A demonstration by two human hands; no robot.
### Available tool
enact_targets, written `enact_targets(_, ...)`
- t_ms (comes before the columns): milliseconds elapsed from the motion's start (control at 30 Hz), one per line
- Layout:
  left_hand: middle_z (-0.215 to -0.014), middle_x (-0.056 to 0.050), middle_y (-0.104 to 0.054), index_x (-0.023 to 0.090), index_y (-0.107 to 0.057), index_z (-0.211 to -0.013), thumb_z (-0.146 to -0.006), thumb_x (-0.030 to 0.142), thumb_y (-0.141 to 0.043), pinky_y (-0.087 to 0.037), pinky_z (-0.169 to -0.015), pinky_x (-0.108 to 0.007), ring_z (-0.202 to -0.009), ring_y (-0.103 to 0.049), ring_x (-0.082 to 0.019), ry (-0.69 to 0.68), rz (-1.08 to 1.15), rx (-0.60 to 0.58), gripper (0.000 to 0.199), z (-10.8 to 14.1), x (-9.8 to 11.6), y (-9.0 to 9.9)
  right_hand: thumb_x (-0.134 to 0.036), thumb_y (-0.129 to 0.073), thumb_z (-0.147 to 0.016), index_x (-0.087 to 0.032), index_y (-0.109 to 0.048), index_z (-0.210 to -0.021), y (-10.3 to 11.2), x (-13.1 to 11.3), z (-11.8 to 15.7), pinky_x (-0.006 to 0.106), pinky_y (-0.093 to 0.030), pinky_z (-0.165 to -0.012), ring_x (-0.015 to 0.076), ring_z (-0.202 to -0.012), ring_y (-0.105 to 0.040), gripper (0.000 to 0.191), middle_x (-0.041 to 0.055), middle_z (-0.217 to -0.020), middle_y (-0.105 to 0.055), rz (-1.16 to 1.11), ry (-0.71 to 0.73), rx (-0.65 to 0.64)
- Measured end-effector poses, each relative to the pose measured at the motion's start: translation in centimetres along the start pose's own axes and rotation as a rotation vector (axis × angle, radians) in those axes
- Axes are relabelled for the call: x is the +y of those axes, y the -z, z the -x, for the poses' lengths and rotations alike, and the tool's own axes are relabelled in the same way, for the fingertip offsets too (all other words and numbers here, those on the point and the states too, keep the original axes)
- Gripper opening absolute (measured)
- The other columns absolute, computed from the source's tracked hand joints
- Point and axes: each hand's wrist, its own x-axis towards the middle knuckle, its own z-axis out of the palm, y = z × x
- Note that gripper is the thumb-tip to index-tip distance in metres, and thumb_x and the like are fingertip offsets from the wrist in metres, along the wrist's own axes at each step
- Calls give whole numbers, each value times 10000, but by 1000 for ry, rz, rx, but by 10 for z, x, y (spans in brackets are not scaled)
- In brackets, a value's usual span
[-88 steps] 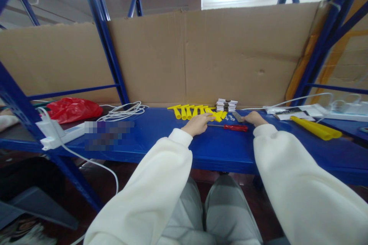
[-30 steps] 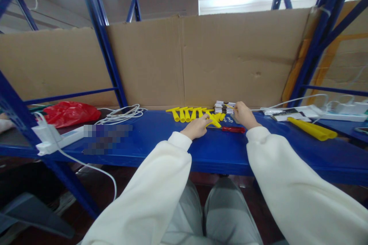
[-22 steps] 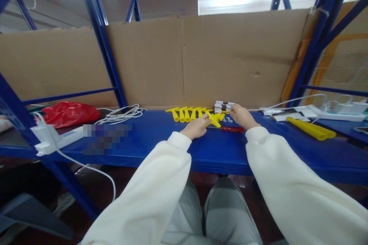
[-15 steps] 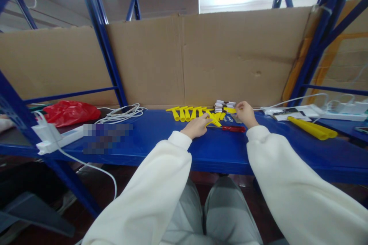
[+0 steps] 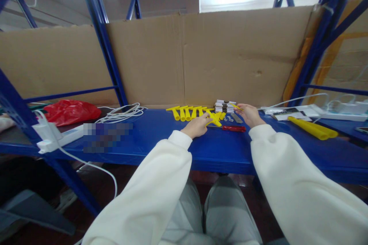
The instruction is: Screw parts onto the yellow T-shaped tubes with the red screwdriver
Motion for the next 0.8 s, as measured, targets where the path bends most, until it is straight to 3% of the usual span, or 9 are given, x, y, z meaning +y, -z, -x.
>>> enact_targets(233,-1391,-103,-529,203,-632,-1294,-865,65,-469,-526,-987,-357,-1147,-634,-230,-13,11,14,479,0,-1,0,84,-583,-749,-159,-573,-631,2,1,-9,168,-564,-571,101,-598,-661,270,8,-614,-635,-120,49,-8)
enact_targets(400,-1401,-104,-528,213,-638,-1295,-857,56,-479,-525,-992,-359,-1144,-633,-229,-9,8,24,491,0,-1,-1,83,-659,-678,-174,-564,-689,2,1,-16,183,-573,-685,84,-673,-651,273,-41,-670,-630,-190,256,110)
enact_targets(600,-1421,-104,-511,208,-643,-1289,-872,68,-478,-517,-1005,-361,-1170,-628,-234,-6,-1,13,470,0,0,0,-100,-689,-773,-192,-542,-771,13,0,-32,264,-589,-711,139,-770,-681,174,-12,-782,-665,-33,443,233)
enact_targets(700,-1413,-100,-515,212,-644,-1281,-872,69,-473,-520,-995,-352,-1173,-626,-230,-8,-3,14,466,0,0,0,-161,-670,-830,-213,-489,-793,15,-1,-31,254,-585,-720,143,-835,-695,192,-9,-812,-669,17,396,270)
enact_targets(800,-1403,-96,-524,216,-645,-1276,-867,64,-472,-519,-993,-345,-1171,-627,-228,-9,-3,11,470,0,0,0,-202,-509,-954,-232,-462,-874,15,-4,-22,236,-571,-611,133,-731,-700,98,-9,-776,-672,-3,180,230)
